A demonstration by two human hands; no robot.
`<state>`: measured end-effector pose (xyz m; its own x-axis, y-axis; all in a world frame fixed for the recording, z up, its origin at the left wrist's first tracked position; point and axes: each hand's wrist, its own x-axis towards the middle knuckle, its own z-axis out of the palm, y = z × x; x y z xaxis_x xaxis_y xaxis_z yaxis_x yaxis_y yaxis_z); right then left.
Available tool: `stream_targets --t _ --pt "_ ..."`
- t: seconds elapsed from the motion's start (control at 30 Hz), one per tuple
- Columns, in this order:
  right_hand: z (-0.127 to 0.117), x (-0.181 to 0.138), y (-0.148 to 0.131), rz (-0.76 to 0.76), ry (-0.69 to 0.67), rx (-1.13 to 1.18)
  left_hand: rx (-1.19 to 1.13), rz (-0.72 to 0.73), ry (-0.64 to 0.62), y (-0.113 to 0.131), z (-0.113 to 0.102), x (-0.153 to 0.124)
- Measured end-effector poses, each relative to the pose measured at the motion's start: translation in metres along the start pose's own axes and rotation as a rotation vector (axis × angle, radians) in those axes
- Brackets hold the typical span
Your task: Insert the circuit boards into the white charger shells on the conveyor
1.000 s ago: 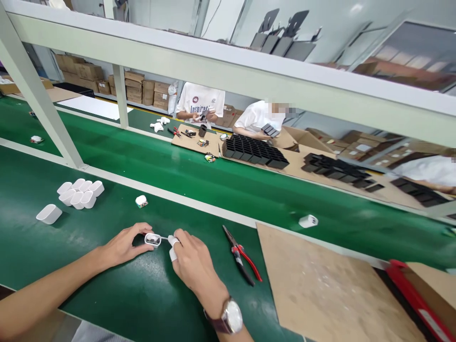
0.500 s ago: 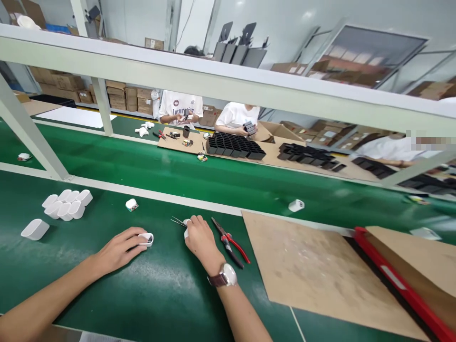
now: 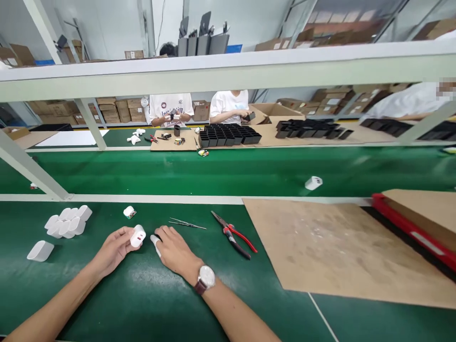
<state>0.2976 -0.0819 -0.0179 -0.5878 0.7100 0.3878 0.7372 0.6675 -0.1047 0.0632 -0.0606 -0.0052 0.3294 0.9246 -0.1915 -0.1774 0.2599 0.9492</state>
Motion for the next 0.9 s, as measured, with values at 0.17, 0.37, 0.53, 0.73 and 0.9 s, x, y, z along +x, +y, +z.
stream_targets --t 0.17,0.37,0.53,0.73,0.9 --pt "0.0 -0.002 -0.002 0.025 -0.045 -0.013 0.474 0.235 0.041 0.027 -0.006 0.041" --pt "-0.001 -0.005 0.002 0.042 -0.009 0.045 0.944 0.517 0.395 0.098 -0.048 0.15" --pt "0.006 -0.008 0.007 0.051 0.03 0.084 1.092 0.553 0.468 0.09 -0.061 0.161" --pt "0.017 -0.01 0.011 0.022 0.128 0.122 1.209 0.553 0.226 0.03 -0.045 0.087" --pt "0.024 -0.01 0.011 -0.036 0.211 0.165 1.181 0.503 -0.231 0.017 -0.016 0.023"
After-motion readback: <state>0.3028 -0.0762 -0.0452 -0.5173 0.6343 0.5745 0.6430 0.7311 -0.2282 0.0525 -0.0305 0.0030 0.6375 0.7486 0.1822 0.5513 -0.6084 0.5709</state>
